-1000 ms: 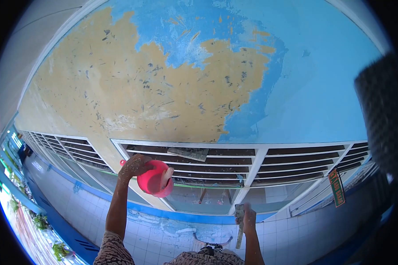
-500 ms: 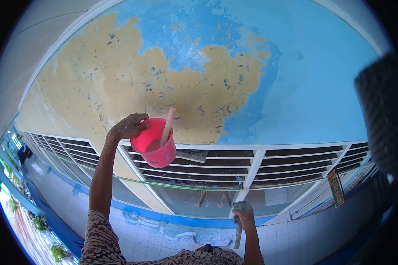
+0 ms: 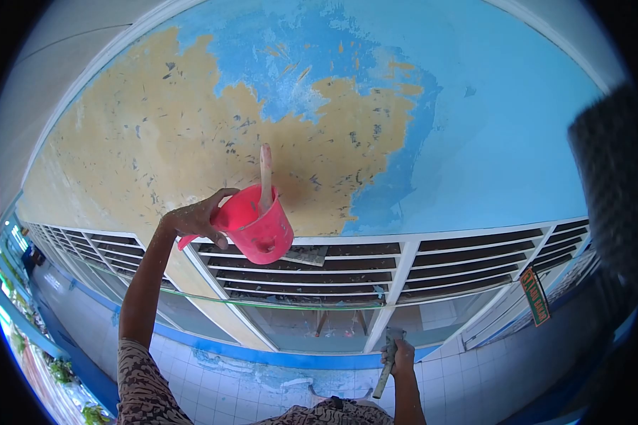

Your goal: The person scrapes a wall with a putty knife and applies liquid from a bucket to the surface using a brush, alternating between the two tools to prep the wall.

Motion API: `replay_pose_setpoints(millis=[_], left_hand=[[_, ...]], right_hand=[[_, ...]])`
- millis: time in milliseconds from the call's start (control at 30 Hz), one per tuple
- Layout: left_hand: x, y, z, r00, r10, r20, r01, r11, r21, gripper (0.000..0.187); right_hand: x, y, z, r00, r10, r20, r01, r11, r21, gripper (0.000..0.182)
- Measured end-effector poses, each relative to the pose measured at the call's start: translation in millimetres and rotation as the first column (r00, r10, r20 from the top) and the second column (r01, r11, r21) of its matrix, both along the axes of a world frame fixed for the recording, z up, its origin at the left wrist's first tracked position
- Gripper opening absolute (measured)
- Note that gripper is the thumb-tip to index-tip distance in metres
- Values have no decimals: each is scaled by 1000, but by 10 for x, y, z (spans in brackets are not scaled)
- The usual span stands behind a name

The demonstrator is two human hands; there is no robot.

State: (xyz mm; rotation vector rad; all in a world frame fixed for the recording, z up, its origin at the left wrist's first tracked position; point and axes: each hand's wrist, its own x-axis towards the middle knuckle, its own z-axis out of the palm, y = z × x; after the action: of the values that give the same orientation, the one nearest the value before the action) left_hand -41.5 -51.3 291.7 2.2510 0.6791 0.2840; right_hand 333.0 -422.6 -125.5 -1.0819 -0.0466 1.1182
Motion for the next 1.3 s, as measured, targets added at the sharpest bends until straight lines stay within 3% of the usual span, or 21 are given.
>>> replay_pose_setpoints(millis=[67,200,300,367,433,467,533,633,700,767,900,967,1067,1167,1300], left_hand=[[8,-40,-35,999,-27,-38,35,968,249,125],[59,-173,-20,998,20,-65,4,938,347,122],[69,-248,3,976,120,-180,-16,869,494,112],[97,-319,27,964,197,-181,-53,803,594,91],[142,-377,68,955,215,-206,-31,761,648,85],[163,-401,75,944,236,-231,-11,720,694,80],[216,-381,69,930,260,-262,18,676,737,79],[301,-398,89,917,276,-286,65,606,793,80],[348,-420,110,922,268,-279,79,577,813,82],[372,-430,135,972,155,-175,89,448,890,80],[429,-209,129,993,62,-102,75,341,937,75],[496,-245,185,1000,20,-5,1,197,980,72],[598,-163,245,999,-3,39,-38,135,990,73],[685,-154,324,995,10,96,-96,185,978,74],[737,0,354,988,102,116,-140,270,952,77]], right_hand=[[41,1,-46,998,-25,-58,27,999,36,23],[8,57,-27,971,-114,-211,120,993,18,22],[-123,141,220,946,-208,-248,216,976,7,29],[-113,150,385,940,-242,-240,248,969,-5,32],[-72,130,540,993,-72,-92,85,987,138,33],[-90,115,654,993,-73,-92,86,986,140,33],[-208,116,992,977,-135,167,127,990,61,39],[-113,126,855,958,-90,272,89,996,17,52],[-85,104,778,971,-33,239,29,999,21,56],[-78,111,741,978,24,205,-31,999,28,59],[-140,118,1034,912,74,403,-66,997,-36,53],[-109,174,1369,857,83,509,-96,995,0,58],[-111,329,2205,704,48,708,-98,995,30,66],[134,635,2717,273,-94,957,-44,993,111,66],[88,954,3772,-181,-247,952,35,966,257,57]])
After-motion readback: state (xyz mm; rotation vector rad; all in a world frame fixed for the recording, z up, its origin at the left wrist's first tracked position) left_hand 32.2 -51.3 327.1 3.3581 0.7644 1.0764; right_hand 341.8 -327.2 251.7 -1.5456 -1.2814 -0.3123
